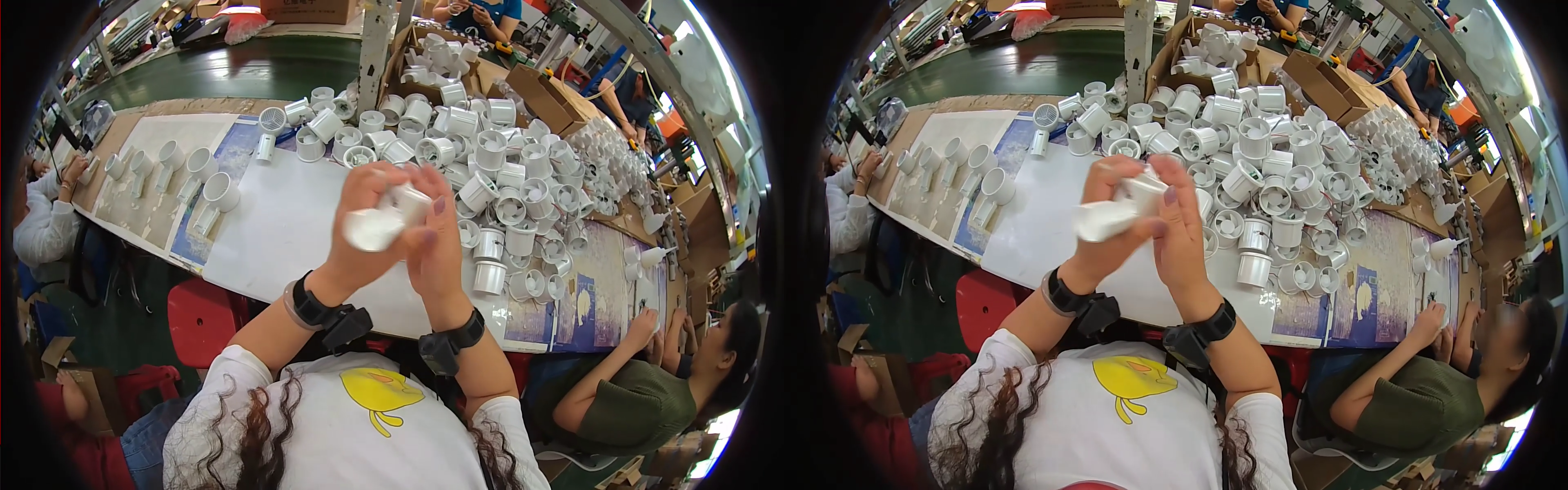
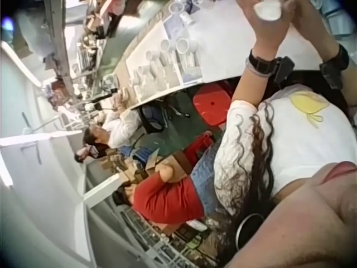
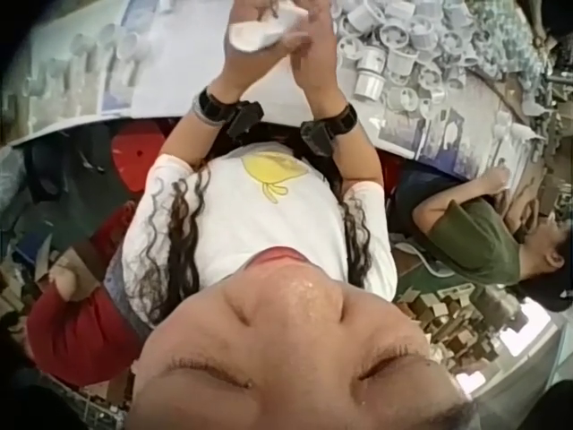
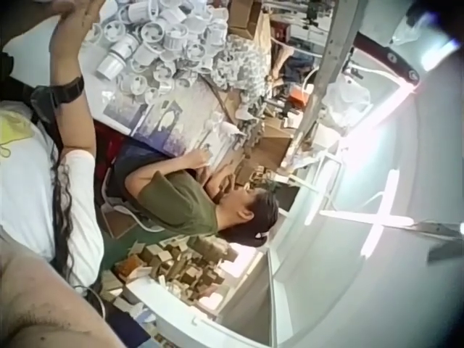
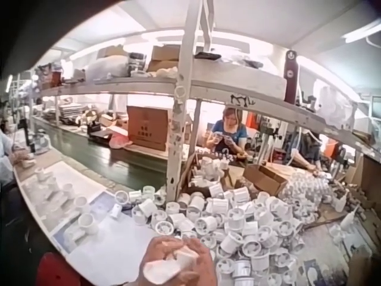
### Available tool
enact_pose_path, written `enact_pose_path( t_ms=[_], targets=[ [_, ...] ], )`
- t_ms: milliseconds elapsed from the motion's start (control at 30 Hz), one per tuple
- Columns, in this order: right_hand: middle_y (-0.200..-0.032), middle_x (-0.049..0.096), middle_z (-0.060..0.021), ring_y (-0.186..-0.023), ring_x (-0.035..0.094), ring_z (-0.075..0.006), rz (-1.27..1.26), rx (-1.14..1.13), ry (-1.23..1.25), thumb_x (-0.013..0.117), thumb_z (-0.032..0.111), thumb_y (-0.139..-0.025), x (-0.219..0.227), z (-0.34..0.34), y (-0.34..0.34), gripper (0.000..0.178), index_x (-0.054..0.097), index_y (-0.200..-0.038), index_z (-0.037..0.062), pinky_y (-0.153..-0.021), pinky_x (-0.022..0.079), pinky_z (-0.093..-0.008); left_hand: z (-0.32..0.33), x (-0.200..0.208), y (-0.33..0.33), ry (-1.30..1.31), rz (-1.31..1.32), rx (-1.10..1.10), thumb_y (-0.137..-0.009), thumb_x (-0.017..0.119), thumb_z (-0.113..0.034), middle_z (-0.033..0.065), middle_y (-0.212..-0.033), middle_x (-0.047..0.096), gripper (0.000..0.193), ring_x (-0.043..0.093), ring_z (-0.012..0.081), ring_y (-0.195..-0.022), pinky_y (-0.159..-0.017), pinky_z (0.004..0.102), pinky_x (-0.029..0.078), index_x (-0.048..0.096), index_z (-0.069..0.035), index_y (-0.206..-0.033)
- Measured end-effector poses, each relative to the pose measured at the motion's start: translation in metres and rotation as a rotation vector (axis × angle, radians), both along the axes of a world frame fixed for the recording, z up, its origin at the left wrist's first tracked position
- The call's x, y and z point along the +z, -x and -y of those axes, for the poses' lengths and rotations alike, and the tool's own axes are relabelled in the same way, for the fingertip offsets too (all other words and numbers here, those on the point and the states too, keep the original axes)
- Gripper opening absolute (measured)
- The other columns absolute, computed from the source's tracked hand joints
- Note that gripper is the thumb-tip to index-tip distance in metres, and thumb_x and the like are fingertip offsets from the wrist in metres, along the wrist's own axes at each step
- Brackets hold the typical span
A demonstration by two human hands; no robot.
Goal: The person picks up a white plastic housing and a fan component, threads the wires through the housing, and presses the fan into place. They then tuck the wires into a side channel, fit a white plastic cover onto the housing, and set the assembled unit on the table.
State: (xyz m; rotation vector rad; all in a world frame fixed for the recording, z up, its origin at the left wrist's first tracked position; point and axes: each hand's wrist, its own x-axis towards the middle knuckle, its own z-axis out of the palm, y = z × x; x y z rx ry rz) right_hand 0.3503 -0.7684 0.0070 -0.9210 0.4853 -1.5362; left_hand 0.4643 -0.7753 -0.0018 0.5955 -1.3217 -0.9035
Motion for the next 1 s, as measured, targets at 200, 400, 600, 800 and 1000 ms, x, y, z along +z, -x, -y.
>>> enact_pose_path(
  t_ms=[200, 400, 600, 800, 1000],
  targets=[
    [-0.133, 0.048, -0.0174, -0.112, 0.056, -0.0275, 0.286, 0.325, -0.268, 0.042, 0.043, -0.098, -0.009, 0.005, 0.019, 0.051, 0.045, -0.134, 0.0076, -0.094, 0.049, -0.0399, -0.004, -0.004, 0.006, 0.256, 0.371, 0.190, -0.062, 0.088, -0.031, 0.0194, -0.143, 0.034, 0.096, 0.032, 0.0335, -0.135, -0.109, 0.0440, 0.029, 0.032, -0.007, -0.136],
    [-0.130, 0.050, -0.0195, -0.110, 0.057, -0.0293, 0.730, 0.822, -0.164, 0.033, 0.050, -0.097, -0.027, 0.018, 0.029, 0.059, 0.044, -0.136, 0.0075, -0.088, 0.052, -0.0411, -0.002, -0.009, 0.003, 0.264, 0.408, 0.200, -0.055, 0.091, -0.034, 0.0174, -0.146, 0.033, 0.099, 0.028, 0.0381, -0.137, -0.110, 0.0472, 0.028, 0.037, -0.011, -0.135],
    [-0.123, 0.056, -0.0164, -0.110, 0.058, -0.0278, 0.472, 0.696, -0.204, 0.032, 0.056, -0.095, -0.014, 0.017, 0.026, 0.065, 0.046, -0.134, 0.0063, -0.092, 0.050, -0.0415, -0.009, 0.002, 0.000, 0.389, 0.490, 0.287, -0.056, 0.088, -0.023, 0.0116, -0.138, 0.043, 0.075, 0.031, 0.0393, -0.134, -0.109, 0.0496, 0.029, 0.051, -0.013, -0.120],
    [-0.115, 0.061, -0.0116, -0.107, 0.060, -0.0244, 0.150, 0.253, -0.358, 0.031, 0.060, -0.095, -0.024, 0.024, 0.068, 0.070, 0.048, -0.131, 0.0027, -0.097, 0.046, -0.0409, -0.003, 0.006, -0.015, 0.437, 0.529, 0.363, -0.057, 0.087, -0.014, 0.0150, -0.136, 0.047, 0.069, 0.038, 0.0402, -0.131, -0.107, 0.0484, 0.034, 0.051, -0.011, -0.116],
    [-0.121, 0.059, -0.0116, -0.107, 0.061, -0.0243, -0.372, 0.198, -0.118, 0.036, 0.055, -0.096, -0.037, 0.020, 0.084, 0.064, 0.048, -0.130, 0.0023, -0.092, 0.050, -0.0385, 0.000, -0.008, -0.022, 0.250, 0.399, 0.085, -0.062, 0.086, -0.014, 0.0144, -0.134, 0.048, 0.070, 0.040, 0.0312, -0.131, -0.105, 0.0413, 0.037, 0.047, -0.011, -0.121]
  ],
)
